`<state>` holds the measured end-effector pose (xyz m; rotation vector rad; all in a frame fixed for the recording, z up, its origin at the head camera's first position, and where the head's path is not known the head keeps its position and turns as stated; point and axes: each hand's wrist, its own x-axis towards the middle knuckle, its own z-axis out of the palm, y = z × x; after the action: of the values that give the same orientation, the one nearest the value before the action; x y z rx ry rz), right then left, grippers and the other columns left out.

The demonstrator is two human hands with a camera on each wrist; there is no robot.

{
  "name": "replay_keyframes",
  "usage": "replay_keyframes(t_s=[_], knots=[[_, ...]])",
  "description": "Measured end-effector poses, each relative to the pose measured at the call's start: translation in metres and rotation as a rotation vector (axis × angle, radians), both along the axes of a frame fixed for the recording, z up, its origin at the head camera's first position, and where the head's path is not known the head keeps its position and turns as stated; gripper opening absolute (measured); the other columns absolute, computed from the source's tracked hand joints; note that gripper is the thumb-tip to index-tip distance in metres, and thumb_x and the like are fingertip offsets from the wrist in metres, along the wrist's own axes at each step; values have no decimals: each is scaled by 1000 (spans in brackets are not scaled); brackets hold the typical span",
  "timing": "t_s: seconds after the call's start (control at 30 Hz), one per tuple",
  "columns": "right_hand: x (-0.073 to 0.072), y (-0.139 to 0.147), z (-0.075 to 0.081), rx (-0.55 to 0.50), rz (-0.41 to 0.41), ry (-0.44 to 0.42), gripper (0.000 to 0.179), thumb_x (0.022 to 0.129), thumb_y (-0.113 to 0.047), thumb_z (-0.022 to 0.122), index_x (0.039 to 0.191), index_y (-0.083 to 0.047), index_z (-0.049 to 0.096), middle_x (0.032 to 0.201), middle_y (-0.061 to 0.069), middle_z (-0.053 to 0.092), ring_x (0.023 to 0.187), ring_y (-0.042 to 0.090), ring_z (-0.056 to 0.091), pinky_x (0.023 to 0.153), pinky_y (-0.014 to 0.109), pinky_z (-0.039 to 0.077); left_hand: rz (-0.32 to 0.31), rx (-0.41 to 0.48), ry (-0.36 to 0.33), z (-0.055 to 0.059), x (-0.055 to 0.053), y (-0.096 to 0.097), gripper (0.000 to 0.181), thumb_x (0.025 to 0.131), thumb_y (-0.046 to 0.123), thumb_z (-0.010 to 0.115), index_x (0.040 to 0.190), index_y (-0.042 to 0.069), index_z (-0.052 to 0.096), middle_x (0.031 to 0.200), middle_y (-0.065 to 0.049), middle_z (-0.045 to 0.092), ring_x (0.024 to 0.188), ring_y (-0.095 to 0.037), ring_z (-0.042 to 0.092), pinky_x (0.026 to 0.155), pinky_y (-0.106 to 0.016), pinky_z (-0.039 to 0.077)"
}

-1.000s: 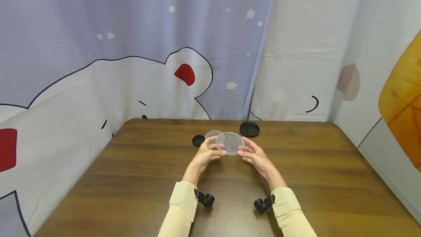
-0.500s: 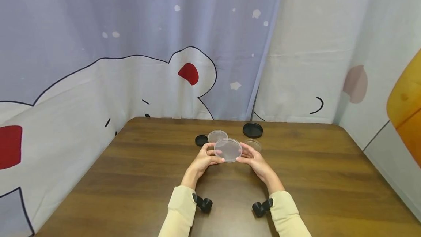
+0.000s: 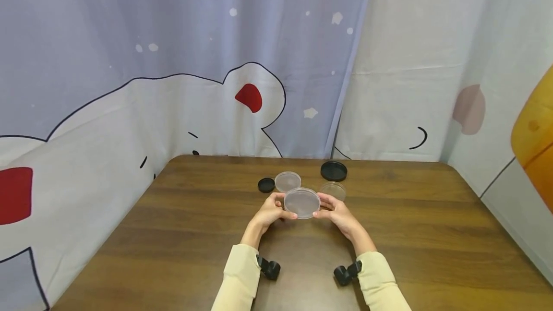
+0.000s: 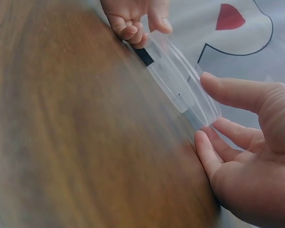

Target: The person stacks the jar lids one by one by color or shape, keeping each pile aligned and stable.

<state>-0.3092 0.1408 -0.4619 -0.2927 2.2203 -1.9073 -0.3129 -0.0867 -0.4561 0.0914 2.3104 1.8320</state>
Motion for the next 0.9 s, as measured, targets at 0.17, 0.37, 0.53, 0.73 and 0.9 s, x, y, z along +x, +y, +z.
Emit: replay_keyframes(t_s=[0.17, 0.37, 0.53, 0.73, 0.9], knots=[[0, -1, -1, 6, -13, 1, 72, 82, -1, 70, 144, 9, 36, 142, 31, 45, 127, 37, 50, 90, 17, 47, 9, -24, 23, -2, 0, 2, 76, 66, 5, 84, 132, -2, 47, 106, -11, 44, 96, -23, 42, 76, -27, 39], [2, -3, -1, 34, -17, 14, 70, 81, 1, 71, 142, 11, 38, 139, 33, 47, 122, 37, 53, 87, 16, 48, 2, -5, 10, -1, 0, 1, 76, 66, -1, 83, 132, -2, 47, 94, -5, 44, 86, -18, 44, 71, -25, 39], [3, -3, 0, 52, -27, 23, 69, 81, 2, 71, 141, 11, 39, 136, 33, 49, 120, 37, 54, 86, 17, 49, -15, 8, -1, 1, -1, 0, 78, 65, -5, 82, 134, -2, 46, 88, -4, 49, 81, -16, 49, 71, -23, 42], [3, -3, -1, 78, -36, 51, 67, 81, 1, 71, 140, 12, 41, 136, 32, 50, 124, 39, 51, 99, 31, 48, -9, -1, 14, 3, 0, 1, 78, 64, -10, 81, 134, -5, 47, 84, -2, 47, 77, -14, 47, 67, -21, 41], [4, -4, -1, 102, -60, 67, 64, 80, 0, 71, 137, 12, 44, 132, 31, 53, 121, 38, 53, 95, 28, 48, -20, -32, 39, 3, 0, 1, 77, 63, -11, 80, 133, -6, 49, 79, 0, 40, 74, -13, 41, 65, -23, 36]])
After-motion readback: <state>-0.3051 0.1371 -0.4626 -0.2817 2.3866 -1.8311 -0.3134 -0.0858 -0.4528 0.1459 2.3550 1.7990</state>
